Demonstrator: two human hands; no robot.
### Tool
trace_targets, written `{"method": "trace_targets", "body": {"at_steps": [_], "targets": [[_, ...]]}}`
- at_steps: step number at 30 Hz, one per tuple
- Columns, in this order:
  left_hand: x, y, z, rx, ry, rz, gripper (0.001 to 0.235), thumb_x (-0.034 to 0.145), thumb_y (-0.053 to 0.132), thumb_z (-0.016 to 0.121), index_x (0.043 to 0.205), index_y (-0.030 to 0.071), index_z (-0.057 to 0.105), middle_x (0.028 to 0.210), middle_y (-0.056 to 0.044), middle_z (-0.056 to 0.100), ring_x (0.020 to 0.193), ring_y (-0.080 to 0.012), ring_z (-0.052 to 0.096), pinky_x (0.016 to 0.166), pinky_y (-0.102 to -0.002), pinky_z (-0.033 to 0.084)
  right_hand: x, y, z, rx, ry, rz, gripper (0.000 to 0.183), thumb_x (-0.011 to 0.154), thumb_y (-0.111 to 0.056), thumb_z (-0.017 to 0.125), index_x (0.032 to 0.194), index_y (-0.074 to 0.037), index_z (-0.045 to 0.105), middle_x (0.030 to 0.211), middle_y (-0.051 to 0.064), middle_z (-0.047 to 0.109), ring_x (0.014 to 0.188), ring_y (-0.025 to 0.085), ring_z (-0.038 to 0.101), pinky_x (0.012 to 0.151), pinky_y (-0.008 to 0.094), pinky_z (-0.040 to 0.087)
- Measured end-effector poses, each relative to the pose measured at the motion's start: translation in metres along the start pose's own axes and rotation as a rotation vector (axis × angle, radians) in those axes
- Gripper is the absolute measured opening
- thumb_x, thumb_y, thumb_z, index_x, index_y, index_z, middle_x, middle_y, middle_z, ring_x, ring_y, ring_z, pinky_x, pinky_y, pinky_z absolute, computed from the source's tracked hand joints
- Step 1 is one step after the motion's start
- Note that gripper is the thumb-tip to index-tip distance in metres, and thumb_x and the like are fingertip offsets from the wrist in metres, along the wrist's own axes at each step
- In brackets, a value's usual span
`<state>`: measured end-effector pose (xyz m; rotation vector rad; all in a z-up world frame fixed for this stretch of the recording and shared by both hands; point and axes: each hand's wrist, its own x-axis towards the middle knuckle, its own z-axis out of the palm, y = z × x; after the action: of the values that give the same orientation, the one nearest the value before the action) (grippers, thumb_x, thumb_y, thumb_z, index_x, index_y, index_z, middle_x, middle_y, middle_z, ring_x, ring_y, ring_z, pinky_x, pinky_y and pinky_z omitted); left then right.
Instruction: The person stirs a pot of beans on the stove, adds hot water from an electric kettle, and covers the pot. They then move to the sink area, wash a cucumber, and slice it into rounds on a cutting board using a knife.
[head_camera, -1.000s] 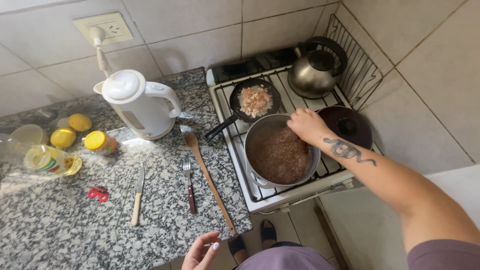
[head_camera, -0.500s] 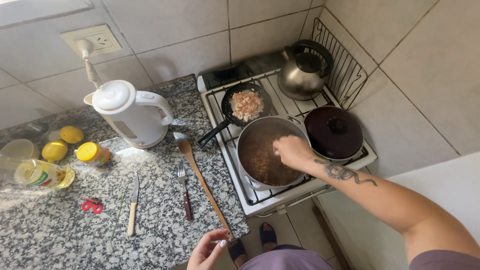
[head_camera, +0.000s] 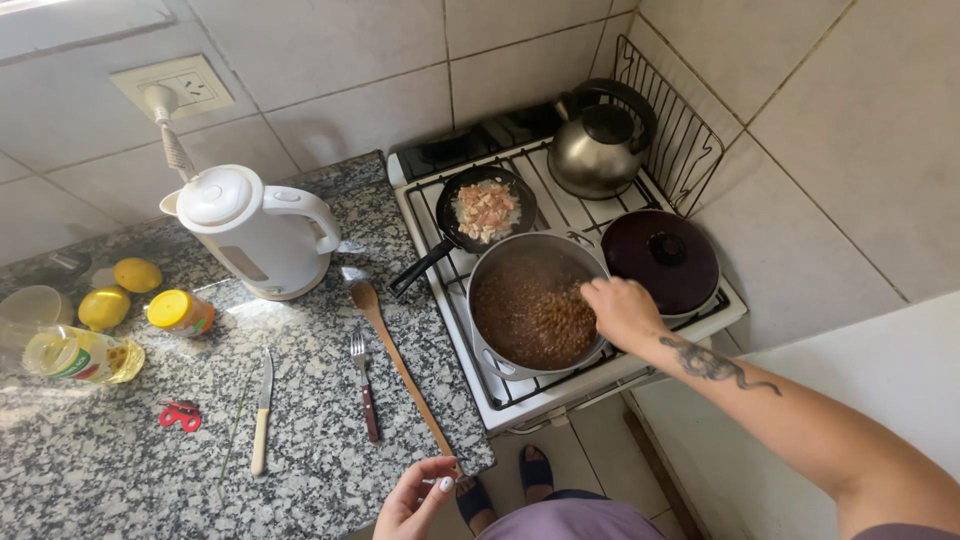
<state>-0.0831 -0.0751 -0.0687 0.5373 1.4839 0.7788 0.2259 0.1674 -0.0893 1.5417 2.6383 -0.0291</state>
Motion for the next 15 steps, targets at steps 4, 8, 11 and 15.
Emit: {"method": "trace_targets", "body": {"at_steps": [4,8,11,15], "targets": [[-0.004,0.005,0.004,-0.015,-0.007,-0.009,0.03,0.082,0.017,0.065,0.109,0.007,0.071,0.1,-0.006,0.074,0.086,-0.0155,0.066,0.083,-0.026,0.049,-0.02,-0.025,-0.013,0.133,-0.031,-0.063,0.027,0.072,0.008,0.047,0.087,-0.009,0.061,0.079,0.006,0.064,0.069,0.023,0.061,0.055,0.035,0.049],[-0.006,0.007,0.004,0.0,-0.012,-0.017,0.029,0.082,0.017,0.064,0.109,0.007,0.071,0.102,-0.004,0.073,0.089,-0.0151,0.066,0.085,-0.025,0.05,-0.004,-0.037,-0.045,0.184,0.027,-0.076,0.027,0.083,0.004,0.044,0.09,-0.009,0.066,0.083,0.004,0.067,0.073,0.02,0.062,0.061,0.031,0.052],[-0.005,0.001,0.001,-0.003,-0.018,0.012,0.03,0.082,0.017,0.064,0.109,0.007,0.071,0.101,-0.005,0.073,0.089,-0.0148,0.067,0.085,-0.025,0.049,0.026,-0.016,-0.033,0.018,0.178,-0.048,0.025,0.078,0.008,0.046,0.086,-0.009,0.063,0.08,0.004,0.063,0.072,0.02,0.058,0.062,0.032,0.048],[-0.005,-0.007,-0.002,-0.022,-0.018,0.045,0.031,0.082,0.016,0.065,0.11,0.007,0.071,0.102,-0.005,0.072,0.088,-0.0147,0.066,0.085,-0.026,0.05,0.059,0.006,0.01,-0.249,0.323,-0.002,0.009,0.077,-0.005,0.055,0.082,-0.011,0.058,0.081,0.005,0.059,0.074,0.023,0.056,0.057,0.034,0.046]]}}
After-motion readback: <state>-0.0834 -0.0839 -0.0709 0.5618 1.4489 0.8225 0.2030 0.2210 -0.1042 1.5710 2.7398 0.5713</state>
